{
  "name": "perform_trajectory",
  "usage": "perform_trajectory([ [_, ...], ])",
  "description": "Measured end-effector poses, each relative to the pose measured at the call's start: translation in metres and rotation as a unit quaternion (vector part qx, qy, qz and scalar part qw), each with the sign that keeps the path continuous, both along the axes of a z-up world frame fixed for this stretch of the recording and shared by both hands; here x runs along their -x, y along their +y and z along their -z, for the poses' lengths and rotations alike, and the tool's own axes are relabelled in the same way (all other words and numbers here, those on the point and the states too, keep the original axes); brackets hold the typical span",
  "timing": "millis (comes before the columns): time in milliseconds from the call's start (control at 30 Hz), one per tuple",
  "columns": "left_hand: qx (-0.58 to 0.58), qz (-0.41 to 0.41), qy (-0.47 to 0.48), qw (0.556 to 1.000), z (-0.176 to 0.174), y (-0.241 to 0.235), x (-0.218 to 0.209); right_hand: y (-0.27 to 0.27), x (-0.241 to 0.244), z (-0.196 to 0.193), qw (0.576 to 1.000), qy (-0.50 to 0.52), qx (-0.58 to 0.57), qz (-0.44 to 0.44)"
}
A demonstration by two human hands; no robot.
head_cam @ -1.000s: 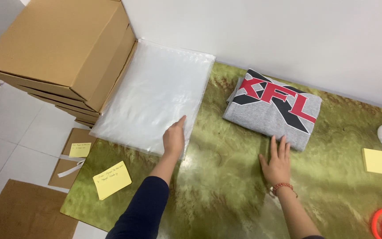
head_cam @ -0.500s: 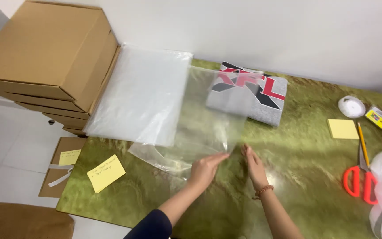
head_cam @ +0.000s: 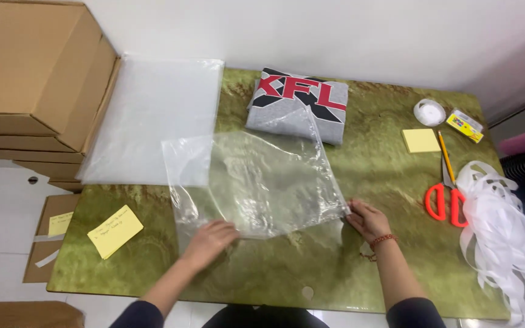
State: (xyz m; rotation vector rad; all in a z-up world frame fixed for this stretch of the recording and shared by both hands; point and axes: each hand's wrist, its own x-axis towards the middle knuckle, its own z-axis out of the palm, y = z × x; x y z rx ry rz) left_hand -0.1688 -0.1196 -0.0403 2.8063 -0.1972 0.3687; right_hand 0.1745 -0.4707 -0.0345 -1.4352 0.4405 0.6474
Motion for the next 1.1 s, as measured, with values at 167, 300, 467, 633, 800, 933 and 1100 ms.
perform_trajectory([
  [167, -0.104, -0.125, 0.056, 0.985, -0.006, 0.062, 0.004, 0.005, 0.052, -0.003, 0.988, 0.007, 0.05, -0.149],
  [300, -0.139, -0.307, 0.094, 0.937, -0.018, 0.076, 0.0, 0.039, 0.097, -0.037, 0.962, 0.018, 0.058, -0.266],
  [467, -0.068, -0.289, 0.059, 0.953, -0.029, 0.01, -0.032, 0.072, 0.131, -0.002, 0.919, 0.043, 0.059, -0.388],
  [633, 0.127, -0.07, 0.127, 0.981, -0.04, -0.087, -0.044, 0.091, 0.153, 0.02, 0.895, 0.059, 0.05, -0.438],
  [800, 0.106, -0.099, 0.076, 0.987, -0.032, -0.113, -0.02, 0.091, 0.149, 0.035, 0.883, 0.062, 0.066, -0.46],
  [933, 0.086, -0.142, -0.012, 0.986, 0.025, -0.116, -0.016, 0.094, 0.154, 0.012, 0.873, 0.05, 0.074, -0.479],
  [1100, 0.083, -0.182, -0.063, 0.978, 0.038, -0.122, -0.021, 0.1, 0.159, 0.002, 0.843, 0.034, 0.093, -0.529],
])
